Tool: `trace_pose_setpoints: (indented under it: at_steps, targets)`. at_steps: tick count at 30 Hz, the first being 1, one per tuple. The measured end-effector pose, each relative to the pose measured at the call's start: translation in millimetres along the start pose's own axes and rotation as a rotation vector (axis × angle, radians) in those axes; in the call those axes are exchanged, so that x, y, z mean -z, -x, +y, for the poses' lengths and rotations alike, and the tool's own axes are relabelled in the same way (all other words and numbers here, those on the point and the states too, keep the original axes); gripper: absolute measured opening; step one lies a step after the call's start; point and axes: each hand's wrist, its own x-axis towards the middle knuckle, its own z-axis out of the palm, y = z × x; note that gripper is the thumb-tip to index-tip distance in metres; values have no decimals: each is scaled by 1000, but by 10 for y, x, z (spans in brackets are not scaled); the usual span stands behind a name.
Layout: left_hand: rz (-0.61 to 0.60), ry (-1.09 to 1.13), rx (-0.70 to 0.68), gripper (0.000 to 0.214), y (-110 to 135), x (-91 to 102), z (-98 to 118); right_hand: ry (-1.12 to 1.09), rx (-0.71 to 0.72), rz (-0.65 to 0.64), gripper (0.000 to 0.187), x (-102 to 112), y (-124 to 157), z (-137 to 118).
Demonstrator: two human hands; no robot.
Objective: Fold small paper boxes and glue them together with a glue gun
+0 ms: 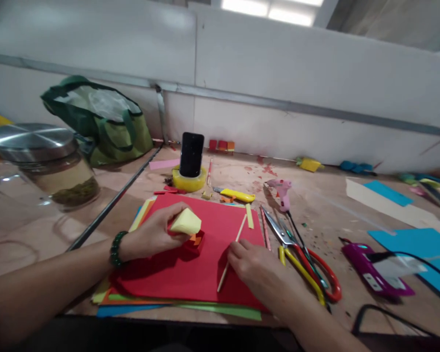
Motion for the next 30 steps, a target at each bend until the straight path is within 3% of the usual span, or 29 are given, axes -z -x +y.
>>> trace_pose_setpoints:
  at_steps: [2, 4, 7, 10, 14, 22, 30]
  targets:
    - [1, -9, 0, 18, 6, 6, 3, -16, 37, 143, 25, 24, 90, 41]
    - [-12, -12, 3, 18, 8, 12, 13, -115, -25, 366, 24, 113, 178, 15]
    - [-43, -33, 4, 17, -6, 24, 44, -468, -313, 776, 18, 349, 218, -166]
    - [-69, -61, 11, 18, -30, 38, 85, -805, -651, 983, 10, 554, 115, -359]
    - [-100, -82, 21, 19, -46, 44, 112, -977, -519, 919, 8, 543, -62, -364]
    - [-67, -223, -33, 17, -32, 3, 104, -775, -387, 699, 12, 345, -198, -322]
    - [-56, -296, -57, 19, -23, -17, 133, -614, -336, 635, 15, 323, -317, -341]
